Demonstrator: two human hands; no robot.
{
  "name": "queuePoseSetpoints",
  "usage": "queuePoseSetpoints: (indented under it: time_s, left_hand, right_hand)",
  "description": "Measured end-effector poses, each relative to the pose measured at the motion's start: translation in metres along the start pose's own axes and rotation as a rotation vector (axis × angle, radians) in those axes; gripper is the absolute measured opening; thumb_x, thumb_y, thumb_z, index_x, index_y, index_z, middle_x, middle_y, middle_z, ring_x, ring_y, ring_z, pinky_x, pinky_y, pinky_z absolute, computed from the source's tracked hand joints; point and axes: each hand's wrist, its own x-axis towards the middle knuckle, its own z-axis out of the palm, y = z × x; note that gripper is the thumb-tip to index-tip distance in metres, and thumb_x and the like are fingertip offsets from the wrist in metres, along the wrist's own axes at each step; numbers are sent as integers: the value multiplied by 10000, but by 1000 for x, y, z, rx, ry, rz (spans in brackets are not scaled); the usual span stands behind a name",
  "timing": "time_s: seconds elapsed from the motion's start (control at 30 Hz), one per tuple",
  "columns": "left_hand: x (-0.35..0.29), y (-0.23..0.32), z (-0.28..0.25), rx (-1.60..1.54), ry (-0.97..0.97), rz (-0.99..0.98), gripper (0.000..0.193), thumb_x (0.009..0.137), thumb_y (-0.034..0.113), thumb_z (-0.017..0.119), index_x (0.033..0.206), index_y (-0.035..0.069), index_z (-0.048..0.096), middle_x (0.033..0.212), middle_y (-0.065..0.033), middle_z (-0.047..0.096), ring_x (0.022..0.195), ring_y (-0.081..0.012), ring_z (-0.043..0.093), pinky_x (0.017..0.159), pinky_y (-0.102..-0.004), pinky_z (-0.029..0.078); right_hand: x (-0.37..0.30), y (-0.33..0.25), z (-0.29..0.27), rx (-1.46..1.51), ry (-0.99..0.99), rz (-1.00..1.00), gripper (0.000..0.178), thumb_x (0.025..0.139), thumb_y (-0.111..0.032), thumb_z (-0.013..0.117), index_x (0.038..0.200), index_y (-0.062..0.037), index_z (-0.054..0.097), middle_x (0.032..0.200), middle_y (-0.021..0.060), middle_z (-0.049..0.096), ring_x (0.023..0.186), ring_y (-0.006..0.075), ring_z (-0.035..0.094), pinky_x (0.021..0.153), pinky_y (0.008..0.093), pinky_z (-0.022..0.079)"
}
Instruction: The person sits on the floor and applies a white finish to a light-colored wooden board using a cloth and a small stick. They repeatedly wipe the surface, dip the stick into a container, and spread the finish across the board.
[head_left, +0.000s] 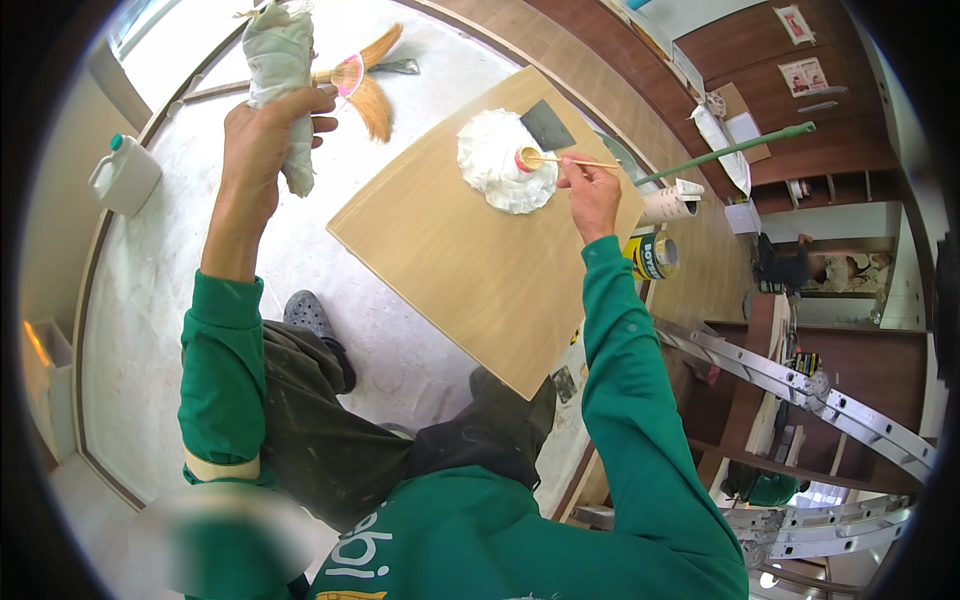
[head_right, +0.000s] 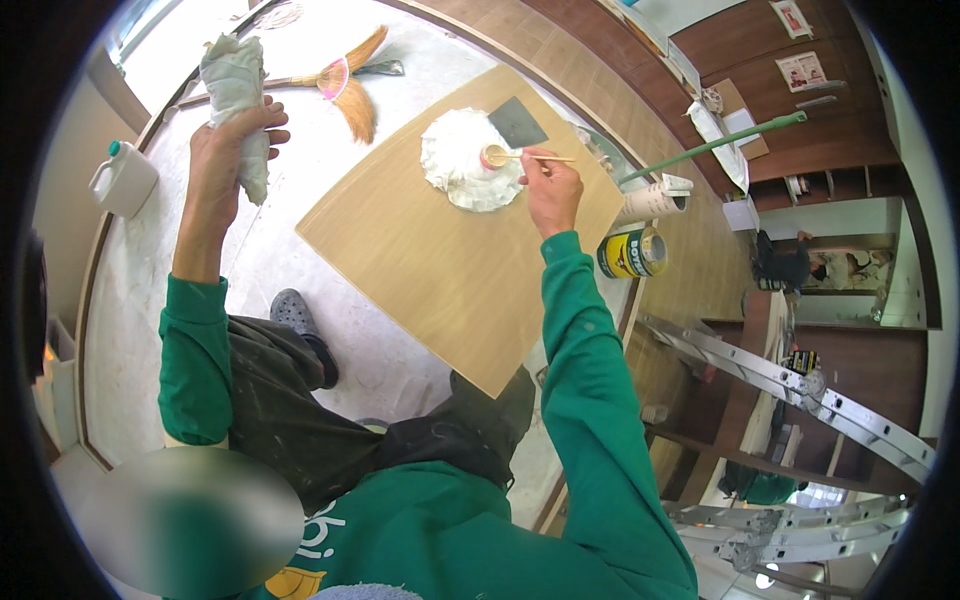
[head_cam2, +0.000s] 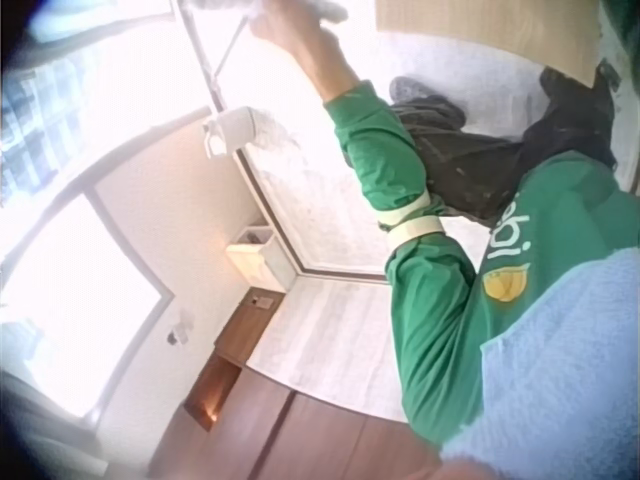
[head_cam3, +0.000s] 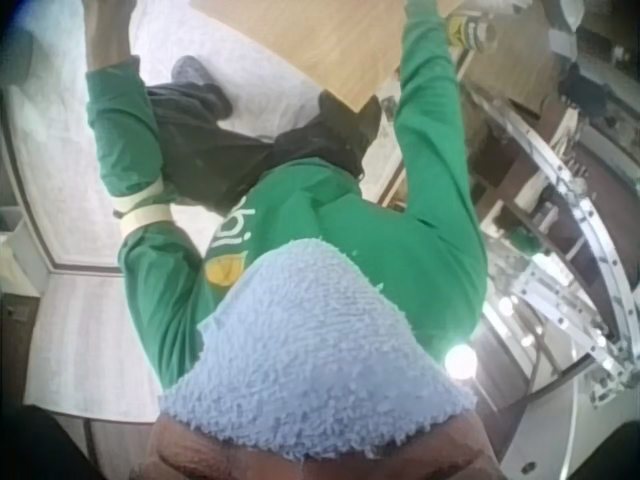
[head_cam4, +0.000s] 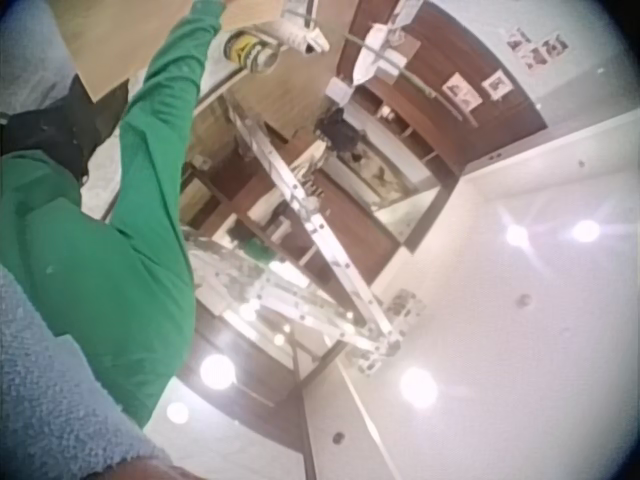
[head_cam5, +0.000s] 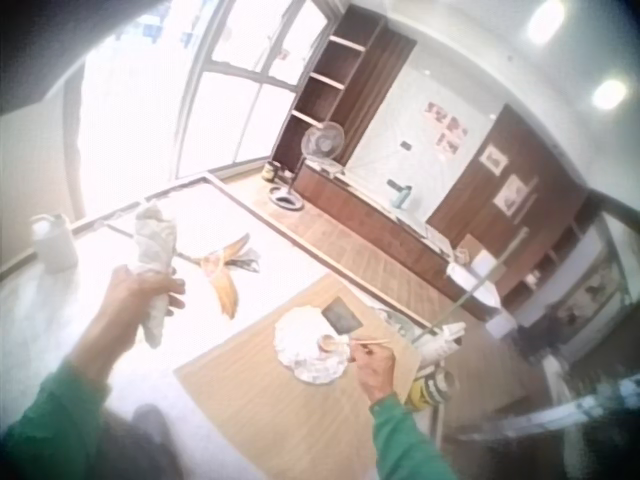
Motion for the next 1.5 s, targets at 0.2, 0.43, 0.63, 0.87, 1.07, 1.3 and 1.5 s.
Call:
queuePoseSetpoints:
  time_s: [0.2, 0.43, 0.63, 0.87, 1.07, 1.3, 1.5]
  left_hand:
    - [0, -1, -1, 8, 11, -9, 390, 754, 228, 760, 1017, -49, 683, 869, -121, 702, 794, -184, 692, 709, -312, 524]
    - [0, -3, 0, 27, -18, 2, 397, 757, 241, 761, 1019, -46, 681, 877, -127, 703, 799, -185, 692, 719, -318, 528]
    - [0, -2, 1, 42, -10, 12, 393, 760, 247, 759, 1015, -42, 683, 879, -115, 698, 813, -192, 698, 726, -321, 530]
    - [0, -4, -2, 36, -29, 42, 414, 777, 277, 757, 1032, -42, 688, 890, -110, 706, 782, -186, 699, 697, -307, 534]
    - [2, -9, -5, 56, -49, 87, 406, 803, 265, 735, 1048, -57, 696, 923, -119, 718, 795, -196, 713, 707, -297, 545]
    - [0, -8, -4, 12, -54, 75, 460, 745, 282, 788, 1030, -67, 695, 906, -147, 708, 818, -219, 726, 720, -314, 551]
    - [-1, -6, -3, 74, -16, 110, 531, 718, 331, 804, 1039, -76, 687, 909, -154, 705, 823, -229, 724, 744, -329, 553]
  right_hand:
    - [-23, -2, -8, 135, 114, 57, 226, 932, -147, 679, 1083, 11, 736, 844, 63, 720, 670, 122, 677, 575, 248, 480]
    - [-54, 5, -3, 184, 105, 98, 248, 938, -146, 683, 1135, -5, 730, 847, 39, 708, 673, 110, 654, 576, 231, 458]
    - [-59, 0, -7, 173, 84, 51, 255, 939, -154, 689, 1140, 0, 728, 856, 32, 697, 683, 111, 644, 601, 226, 453]
    - [-56, 1, -6, 166, 139, 27, 241, 939, -136, 684, 1126, 11, 727, 828, 34, 700, 671, 107, 646, 578, 221, 453]
    - [-60, 7, -4, 131, 131, 51, 238, 950, -123, 669, 1141, 11, 718, 885, 61, 726, 673, 112, 660, 536, 210, 450]
    - [-61, 11, -8, 259, 175, 166, 277, 967, -138, 655, 1198, 14, 674, 1030, 106, 742, 719, 140, 690, 557, 218, 495]
    - [-94, -9, -16, 662, 288, 335, 255, 1016, -247, 543, 1093, -27, 645, 966, 100, 713, 814, 189, 689, 667, 292, 547]
